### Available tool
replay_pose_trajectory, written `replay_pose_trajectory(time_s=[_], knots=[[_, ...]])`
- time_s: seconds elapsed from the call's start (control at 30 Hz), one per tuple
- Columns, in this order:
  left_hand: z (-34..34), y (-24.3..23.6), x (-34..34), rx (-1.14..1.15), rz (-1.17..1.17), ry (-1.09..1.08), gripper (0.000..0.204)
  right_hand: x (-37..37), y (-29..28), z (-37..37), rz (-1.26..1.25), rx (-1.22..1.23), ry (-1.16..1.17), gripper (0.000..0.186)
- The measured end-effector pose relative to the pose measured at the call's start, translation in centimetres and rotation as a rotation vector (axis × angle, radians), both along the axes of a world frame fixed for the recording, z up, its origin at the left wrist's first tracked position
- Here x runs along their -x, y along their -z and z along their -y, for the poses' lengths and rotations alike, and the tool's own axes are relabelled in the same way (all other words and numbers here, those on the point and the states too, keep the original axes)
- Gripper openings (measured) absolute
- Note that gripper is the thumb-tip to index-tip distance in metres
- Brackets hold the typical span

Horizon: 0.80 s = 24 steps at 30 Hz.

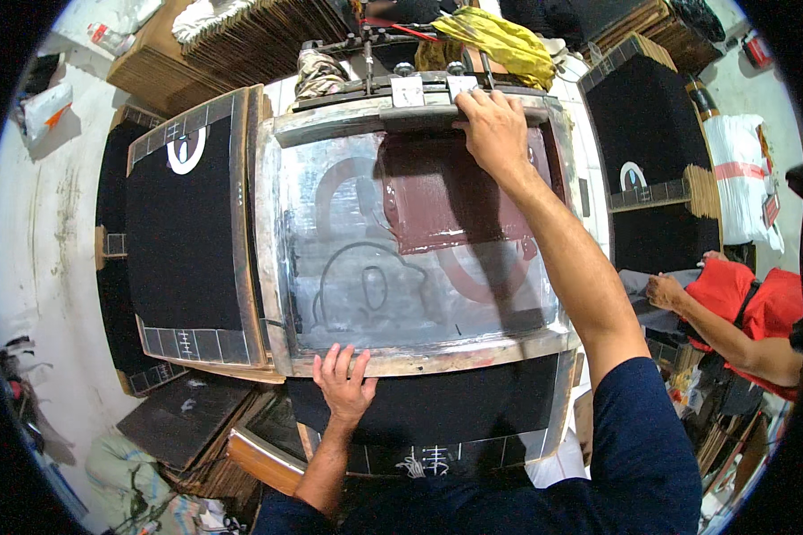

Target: The person performs screen printing on black skateboard decks. They place a deck under a screen, apply ink with a squeegee, and lift the screen to reveal a white logo. The process is repeated for multiple decks.

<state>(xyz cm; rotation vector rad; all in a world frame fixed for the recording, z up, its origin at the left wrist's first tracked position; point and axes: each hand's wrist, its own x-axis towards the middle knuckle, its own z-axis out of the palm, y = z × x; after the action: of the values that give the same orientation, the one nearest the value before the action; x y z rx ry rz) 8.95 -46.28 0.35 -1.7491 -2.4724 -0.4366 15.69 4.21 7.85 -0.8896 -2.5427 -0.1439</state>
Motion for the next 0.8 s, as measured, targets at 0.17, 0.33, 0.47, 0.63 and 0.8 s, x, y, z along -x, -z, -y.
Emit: replay_pose_trajectory(time_s=[0.17, 0.33, 0.47, 0.63, 0.8], knots=[[0.0, -0.1, 0.1, -0.005, -0.002, 0.002, 0.055, -0.3, 1.2, 1.2, 0.023, -0.030, 0.008, 0.032], [-0.2, -0.1, 0.2, -0.015, 0.018, 0.004, 0.050, -5.4, -0.2, 9.3, 0.103, 0.106, 0.015, 0.032], [-0.5, -0.3, 0.3, -0.030, 0.025, 0.019, 0.047, -6.2, -1.1, 9.5, 0.083, 0.160, -0.071, 0.040], [-0.4, -0.7, 0.1, -0.021, 0.025, 0.012, 0.045, -0.7, 0.1, 1.4, 0.013, 0.001, -0.006, 0.032], [-0.6, -0.8, 0.0, -0.022, 0.019, 0.021, 0.042, -1.8, 1.0, 3.8, -0.007, -0.033, 0.029, 0.034]])
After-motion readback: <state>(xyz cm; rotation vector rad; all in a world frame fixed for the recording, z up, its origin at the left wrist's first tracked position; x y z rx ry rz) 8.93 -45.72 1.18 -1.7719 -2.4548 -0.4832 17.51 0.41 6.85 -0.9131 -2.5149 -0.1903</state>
